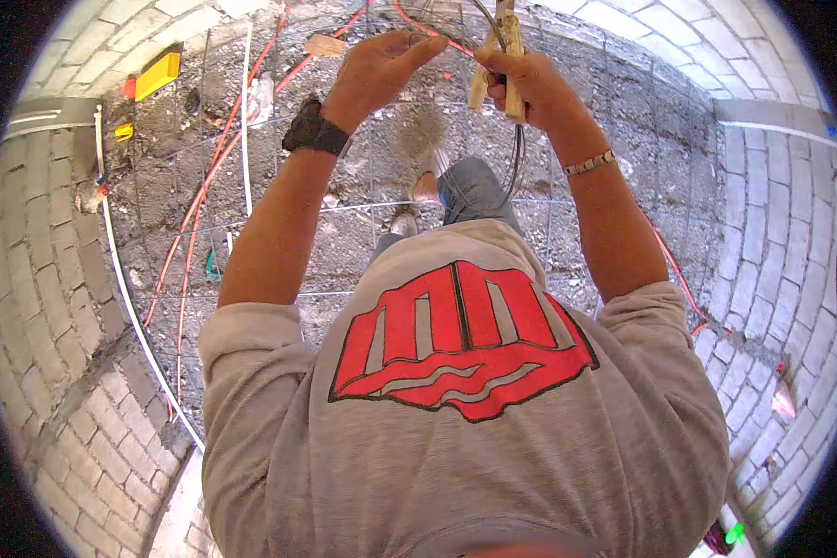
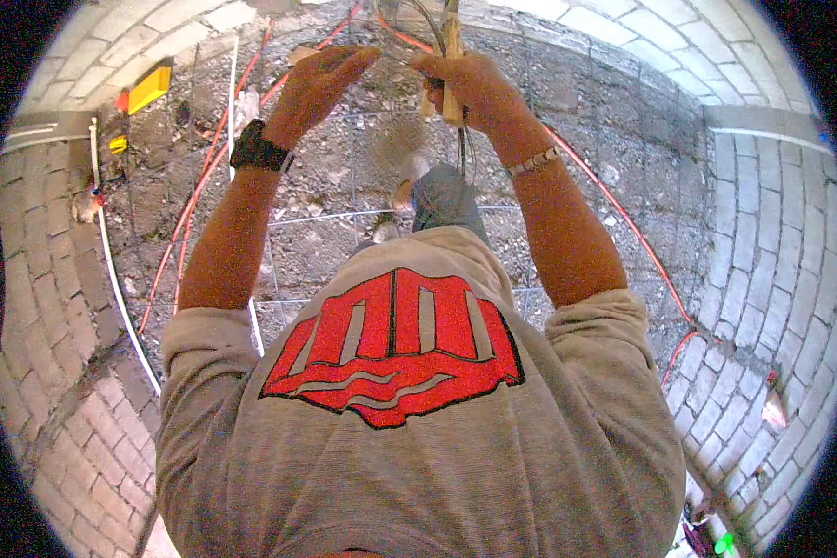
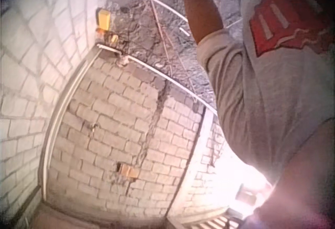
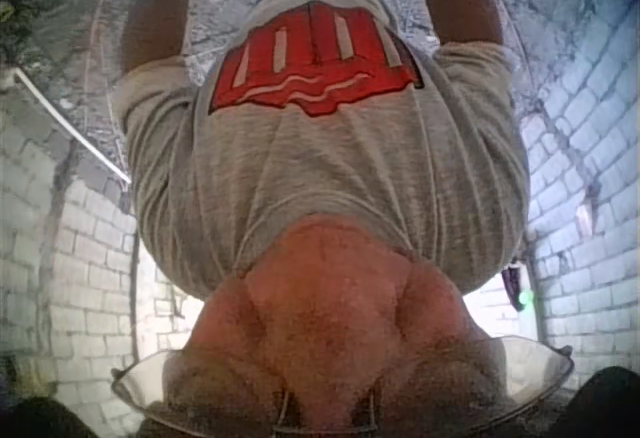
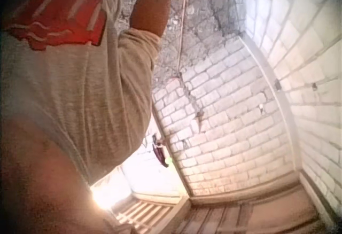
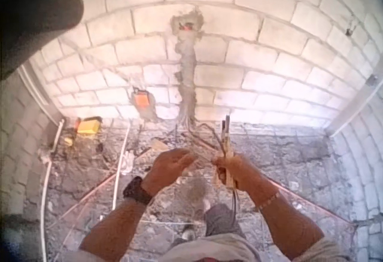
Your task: Installing and securing red and white conduit piping to a wire mesh grid on a construction site using pliers and wire.
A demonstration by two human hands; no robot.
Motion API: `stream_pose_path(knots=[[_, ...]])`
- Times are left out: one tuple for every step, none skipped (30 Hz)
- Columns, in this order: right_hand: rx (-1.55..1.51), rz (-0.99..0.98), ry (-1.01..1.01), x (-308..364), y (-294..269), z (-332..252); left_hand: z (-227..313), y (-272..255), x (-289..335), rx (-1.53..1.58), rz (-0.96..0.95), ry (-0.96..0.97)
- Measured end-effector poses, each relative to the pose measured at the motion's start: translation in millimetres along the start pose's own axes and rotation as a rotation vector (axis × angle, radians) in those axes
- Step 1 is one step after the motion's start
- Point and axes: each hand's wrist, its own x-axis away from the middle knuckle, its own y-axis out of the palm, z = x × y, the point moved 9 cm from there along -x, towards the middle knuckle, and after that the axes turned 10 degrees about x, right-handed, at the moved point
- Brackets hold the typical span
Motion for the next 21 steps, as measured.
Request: stream_pose_path(knots=[[-0.059,-0.059,-0.018,-16.5,5.1,-7.0,15.7,-3.9,-9.5,-0.340,0.025,0.380],[-0.076,-0.085,-0.037,-34.3,10.5,-12.0,0.4,-4.8,-18.8,-0.351,0.024,0.374],[-0.120,-0.110,-0.037,-53.9,15.8,-16.0,-27.6,1.1,-32.8,-0.364,-0.066,0.246],[-0.163,-0.123,-0.031,-75.8,18.3,-20.7,-57.4,5.5,-48.9,-0.380,-0.155,0.122],[-0.184,-0.156,-0.024,-95.7,21.8,-23.6,-90.5,5.0,-61.7,-0.209,-0.193,-0.079],[-0.198,-0.166,-0.024,-116.1,22.7,-26.7,-114.4,4.8,-73.6,-0.188,-0.219,-0.178],[-0.189,-0.181,-0.071,-137.9,23.4,-34.7,-119.0,-4.7,-89.0,0.008,-0.156,-0.082],[-0.203,-0.219,-0.112,-148.7,27.3,-32.6,-149.3,1.7,-89.5,0.247,-0.175,-0.347],[0.263,-0.213,-0.306,-159.7,25.2,-41.4,-176.1,6.2,-84.2,0.465,-0.131,-0.617],[0.253,-0.219,-0.302,-176.2,25.2,-40.4,-184.4,2.2,-91.5,0.460,-0.135,-0.627],[-0.003,-0.220,-0.158,-197.8,23.4,-32.6,-197.0,-3.4,-100.1,0.628,-0.111,-0.705],[-0.267,-0.252,-0.015,-206.5,30.0,-17.9,-204.4,-2.9,-95.4,0.810,-0.082,-0.821],[-0.261,-0.226,0.063,-218.6,28.8,-9.3,-214.4,-13.2,-95.1,0.835,0.006,-0.889],[-0.287,-0.247,0.066,-224.3,27.8,-6.4,-214.0,-25.9,-105.7,0.747,-0.070,-0.796],[-0.248,-0.250,0.065,-229.9,24.2,-3.6,-225.8,-40.8,-103.2,0.828,0.035,-0.902],[-0.210,-0.247,0.058,-234.8,19.8,-1.7,-234.7,-57.0,-105.5,0.912,0.133,-0.943],[-0.098,-0.206,0.043,-240.0,12.4,0.5,-241.3,-71.2,-111.6,0.908,0.128,-0.945],[-0.112,-0.211,0.064,-242.8,9.6,4.5,-249.8,-85.1,-114.0,0.953,0.170,-0.979],[-0.138,-0.222,0.085,-244.7,8.3,8.7,-258.7,-95.4,-114.9,0.998,0.211,-1.015],[-0.147,-0.234,0.120,-247.6,7.7,13.5,-266.7,-103.5,-118.9,0.991,0.206,-1.017],[-0.040,-0.236,0.118,-250.7,4.8,16.2,-274.9,-111.0,-121.7,0.992,0.212,-1.020]])
